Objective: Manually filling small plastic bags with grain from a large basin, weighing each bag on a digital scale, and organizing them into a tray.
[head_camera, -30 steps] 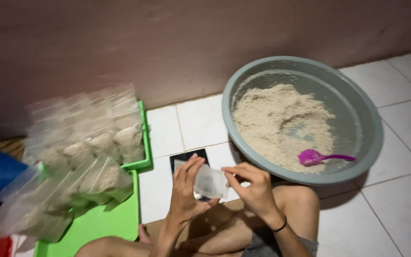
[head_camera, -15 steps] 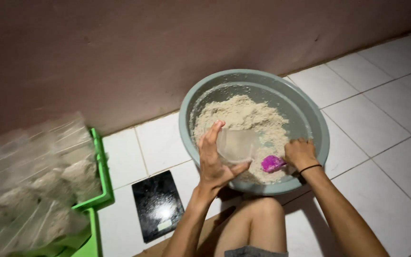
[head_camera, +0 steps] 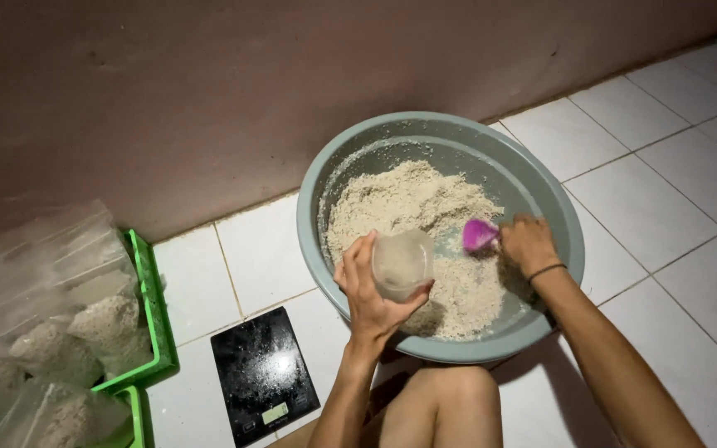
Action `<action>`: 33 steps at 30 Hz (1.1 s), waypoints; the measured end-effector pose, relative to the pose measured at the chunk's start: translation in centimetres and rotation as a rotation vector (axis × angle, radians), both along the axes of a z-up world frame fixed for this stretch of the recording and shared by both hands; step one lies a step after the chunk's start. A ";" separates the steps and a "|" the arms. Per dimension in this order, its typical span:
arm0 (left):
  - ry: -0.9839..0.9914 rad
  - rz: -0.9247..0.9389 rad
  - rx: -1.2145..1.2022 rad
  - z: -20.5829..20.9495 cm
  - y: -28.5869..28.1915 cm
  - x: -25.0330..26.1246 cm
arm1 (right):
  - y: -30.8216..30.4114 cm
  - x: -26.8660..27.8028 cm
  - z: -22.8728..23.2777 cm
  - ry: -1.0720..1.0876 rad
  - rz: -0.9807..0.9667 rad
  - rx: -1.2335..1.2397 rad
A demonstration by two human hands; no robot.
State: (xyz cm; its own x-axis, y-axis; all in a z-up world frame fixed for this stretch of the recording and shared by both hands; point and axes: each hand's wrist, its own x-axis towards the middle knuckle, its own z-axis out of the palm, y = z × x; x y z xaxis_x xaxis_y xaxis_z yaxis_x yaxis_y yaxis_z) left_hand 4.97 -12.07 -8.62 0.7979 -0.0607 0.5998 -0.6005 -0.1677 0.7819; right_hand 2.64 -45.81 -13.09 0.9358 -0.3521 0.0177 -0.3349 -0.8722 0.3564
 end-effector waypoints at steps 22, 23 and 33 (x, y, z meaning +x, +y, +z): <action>0.089 0.121 -0.090 0.9 0.3 0.0 | 1.4 1.0 -1.0 0.085 0.326 0.085; 0.083 0.118 -0.071 1.0 0.3 0.0 | 1.1 0.5 -0.3 0.158 0.297 0.165; 0.097 0.028 0.024 1.4 0.3 0.0 | 4.2 -5.1 6.6 0.192 -0.066 0.558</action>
State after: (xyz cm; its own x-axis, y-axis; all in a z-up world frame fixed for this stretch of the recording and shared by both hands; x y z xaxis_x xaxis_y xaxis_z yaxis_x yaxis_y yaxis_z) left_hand 4.99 -11.76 -7.20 0.8537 -0.0512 0.5183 -0.5170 -0.2026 0.8316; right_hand -2.45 -41.63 -6.52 0.8796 -0.3171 -0.3546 -0.3699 -0.9246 -0.0907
